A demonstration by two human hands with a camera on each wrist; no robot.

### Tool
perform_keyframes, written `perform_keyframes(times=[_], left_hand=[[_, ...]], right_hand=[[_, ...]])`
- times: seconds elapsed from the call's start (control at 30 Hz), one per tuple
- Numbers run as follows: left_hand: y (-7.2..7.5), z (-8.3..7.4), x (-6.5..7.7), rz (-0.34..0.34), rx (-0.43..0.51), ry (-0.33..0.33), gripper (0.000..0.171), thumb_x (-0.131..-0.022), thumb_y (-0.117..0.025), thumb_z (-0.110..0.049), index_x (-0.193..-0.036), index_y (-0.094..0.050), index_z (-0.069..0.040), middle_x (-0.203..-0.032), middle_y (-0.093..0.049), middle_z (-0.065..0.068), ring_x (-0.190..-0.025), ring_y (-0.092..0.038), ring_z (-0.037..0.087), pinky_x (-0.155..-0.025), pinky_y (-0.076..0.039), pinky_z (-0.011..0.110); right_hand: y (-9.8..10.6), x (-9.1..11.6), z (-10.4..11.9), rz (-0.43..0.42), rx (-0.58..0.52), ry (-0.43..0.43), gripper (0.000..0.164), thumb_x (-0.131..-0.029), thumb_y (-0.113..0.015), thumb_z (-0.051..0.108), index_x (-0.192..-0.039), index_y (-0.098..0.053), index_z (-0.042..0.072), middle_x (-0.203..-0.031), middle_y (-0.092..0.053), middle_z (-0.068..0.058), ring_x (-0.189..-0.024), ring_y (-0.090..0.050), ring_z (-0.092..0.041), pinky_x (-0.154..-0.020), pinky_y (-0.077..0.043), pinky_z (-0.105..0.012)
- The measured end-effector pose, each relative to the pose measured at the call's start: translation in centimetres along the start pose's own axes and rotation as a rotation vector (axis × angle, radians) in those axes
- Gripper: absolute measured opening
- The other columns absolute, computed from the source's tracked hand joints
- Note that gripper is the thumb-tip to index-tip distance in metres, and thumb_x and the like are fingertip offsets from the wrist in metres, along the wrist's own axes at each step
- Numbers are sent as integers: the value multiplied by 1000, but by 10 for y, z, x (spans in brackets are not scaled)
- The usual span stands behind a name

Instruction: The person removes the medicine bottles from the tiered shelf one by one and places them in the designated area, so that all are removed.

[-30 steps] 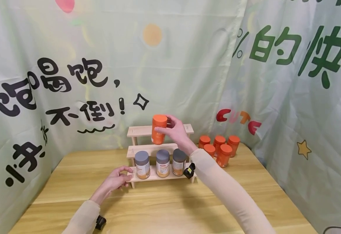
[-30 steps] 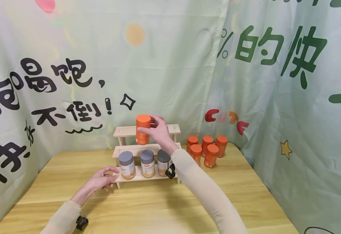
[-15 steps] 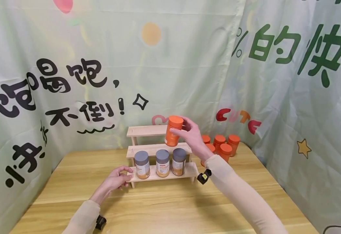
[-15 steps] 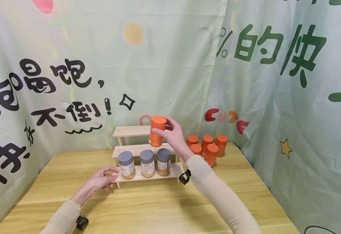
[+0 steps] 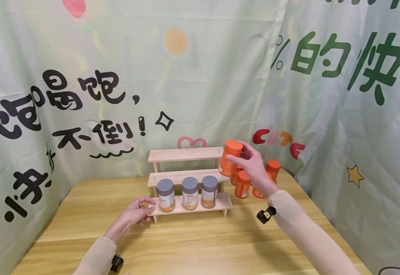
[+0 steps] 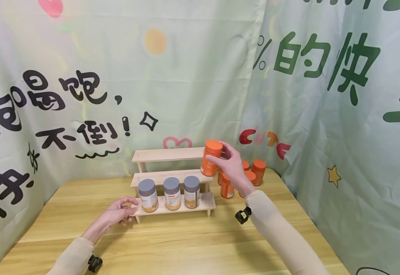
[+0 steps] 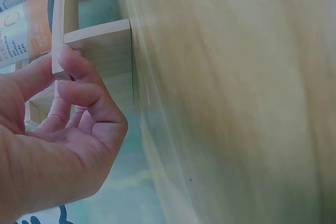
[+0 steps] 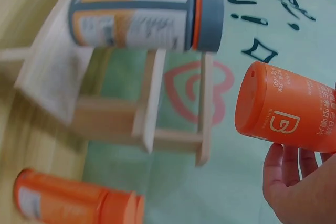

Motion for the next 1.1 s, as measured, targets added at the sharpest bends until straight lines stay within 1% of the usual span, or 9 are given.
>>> perform_keyframes(times=[0.17,0.3,0.4,0.57,0.67,0.9,1.0,1.1], left_hand=[[1,2,0,-2,-10,-3,25,-93,-65,-18,-115,-55,-10,-75,-59,4,-63,-56,18,-51,-40,28],[1,2,1,-7,-13,3,25,-93,-65,-18,-115,-55,-11,-76,-59,4,-63,-56,19,-51,-39,28],[0,0,1,-10,-9,1,25,-93,-65,-18,-115,-56,-11,-77,-60,5,-64,-57,19,-51,-38,29],[1,-2,1,-18,4,4,25,-92,-65,-17,-114,-56,-11,-79,-61,6,-65,-57,20,-52,-39,29],[1,-1,2,-18,4,5,24,-92,-65,-16,-114,-56,-10,-79,-60,6,-65,-57,20,-52,-39,29],[2,-3,-2,-18,8,-5,24,-92,-66,-17,-113,-56,-11,-77,-61,5,-64,-57,18,-52,-41,28],[2,-2,-2,-13,6,-6,24,-92,-66,-16,-113,-56,-11,-76,-60,5,-64,-57,18,-52,-41,29],[1,-1,-1,-3,7,-3,24,-92,-65,-16,-113,-56,-10,-77,-60,5,-64,-57,19,-52,-41,29]], right_hand=[[20,7,-17,-25,13,-36,68,-85,-76,36,-144,-44,23,-135,-56,-3,-117,-56,-16,-92,-51,-25],[32,10,-25,-41,31,-40,68,-86,-76,35,-145,-44,21,-133,-56,-2,-115,-56,-14,-91,-51,-22],[42,10,-31,-74,37,-37,66,-87,-75,33,-144,-45,20,-129,-57,4,-113,-55,-11,-89,-50,-19],[57,11,-40,-137,10,-28,65,-86,-76,29,-143,-46,18,-120,-58,12,-110,-55,-9,-86,-50,-15],[69,13,-44,-182,34,-22,65,-86,-76,29,-143,-47,18,-117,-58,15,-109,-53,-8,-84,-49,-14],[100,23,-45,-245,83,-18,67,-86,-76,30,-144,-45,18,-116,-55,17,-107,-52,-5,-83,-47,-11],[112,27,-51,-278,115,-33,68,-87,-75,31,-146,-44,17,-115,-53,18,-107,-50,-4,-83,-46,-9],[126,31,-59,-326,123,-57,68,-87,-75,31,-146,-43,17,-113,-52,20,-106,-49,-3,-82,-44,-8]])
Point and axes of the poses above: each hand's wrist, its own x-axis away from the middle knuckle, its own y-axis out of the back of the hand, z = x × y, the point moved 8 cm from there along -x, towards the middle knuckle
